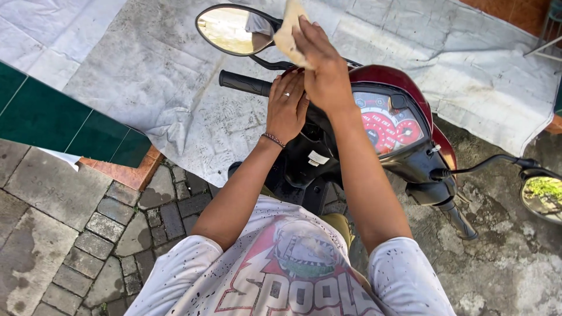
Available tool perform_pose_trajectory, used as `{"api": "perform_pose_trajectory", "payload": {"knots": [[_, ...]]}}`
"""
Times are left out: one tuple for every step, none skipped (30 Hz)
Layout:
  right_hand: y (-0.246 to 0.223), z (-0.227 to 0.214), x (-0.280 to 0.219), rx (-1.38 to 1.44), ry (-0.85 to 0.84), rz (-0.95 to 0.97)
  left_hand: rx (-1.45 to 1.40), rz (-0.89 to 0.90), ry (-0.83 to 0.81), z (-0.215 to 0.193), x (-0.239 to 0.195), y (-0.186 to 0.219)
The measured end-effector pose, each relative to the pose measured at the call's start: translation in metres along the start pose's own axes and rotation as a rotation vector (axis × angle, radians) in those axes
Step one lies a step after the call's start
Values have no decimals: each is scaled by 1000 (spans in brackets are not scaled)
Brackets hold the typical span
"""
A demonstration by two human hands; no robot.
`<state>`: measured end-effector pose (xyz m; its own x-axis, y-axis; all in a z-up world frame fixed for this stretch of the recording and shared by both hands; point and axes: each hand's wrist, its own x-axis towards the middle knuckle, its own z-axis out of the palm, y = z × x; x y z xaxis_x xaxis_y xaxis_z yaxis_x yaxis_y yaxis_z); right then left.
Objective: The person wipes the dashboard, handlebars, and side mirrors of a red motorcycle using a beige cloth. They clean the instrument cluster and surrounding areas repeatedly, moving the cloth across different surfaces of the motorcycle's front section.
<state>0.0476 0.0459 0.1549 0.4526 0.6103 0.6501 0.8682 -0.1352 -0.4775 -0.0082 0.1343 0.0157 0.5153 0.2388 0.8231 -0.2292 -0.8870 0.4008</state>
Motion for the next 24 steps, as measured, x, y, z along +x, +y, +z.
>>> {"api": "perform_pose_trajectory", "payload": {"knots": [[11,6,-8,-98,41,-86,0,-3,-3,2,-2,-3],[21,12,-16,-197,81,-172,1,-7,-5,4,-3,-7],[19,8,-21,-196,85,-180,5,-1,2,7,-4,-10],[17,5,-26,-309,75,-209,-4,-6,4,9,-5,-14],[14,1,-37,-423,59,-225,-18,-17,-3,12,-13,-13],[9,6,-43,-423,59,-221,-20,-17,-6,3,-12,-10],[5,8,-50,-530,30,-188,-77,-52,-59,-5,-10,-6],[1,10,-56,-636,0,-153,-133,-87,-112,-13,-9,-1],[-2,13,-65,-646,4,-146,-143,-81,-116,-19,-22,8],[-4,16,-73,-699,-34,-127,-157,-115,-32,-26,-35,17],[-5,19,-76,-754,-62,-110,-171,-140,54,-33,-44,21],[-8,17,-82,-765,-48,-104,-181,-124,52,-39,-49,30],[-14,15,-93,-766,-80,-94,-205,-134,111,-47,-59,40],[-20,14,-104,-765,-113,-84,-230,-145,169,-55,-69,49],[-22,9,-110,-766,-115,-67,-237,-147,154,-58,-71,51],[-22,4,-117,-561,-127,11,-259,-147,186,-59,-72,54],[-23,-3,-127,-366,-130,102,-297,-147,208,-58,-74,58],[-18,-13,-135,-377,-124,133,-319,-148,183,-62,-66,59],[-15,-28,-148,-31,-113,422,-366,-96,204,-62,-58,64],[-13,-43,-163,329,-79,692,-414,-47,226,-61,-49,70],[-17,-58,-178,310,-43,727,-457,-43,195,-62,-43,80],[-22,-73,-193,546,173,819,-493,-29,165,-62,-35,89],[-23,-89,-202,778,396,869,-525,-8,152,-60,-23,97],[-31,-110,-209,754,435,874,-564,3,136,-51,-15,107]]}}
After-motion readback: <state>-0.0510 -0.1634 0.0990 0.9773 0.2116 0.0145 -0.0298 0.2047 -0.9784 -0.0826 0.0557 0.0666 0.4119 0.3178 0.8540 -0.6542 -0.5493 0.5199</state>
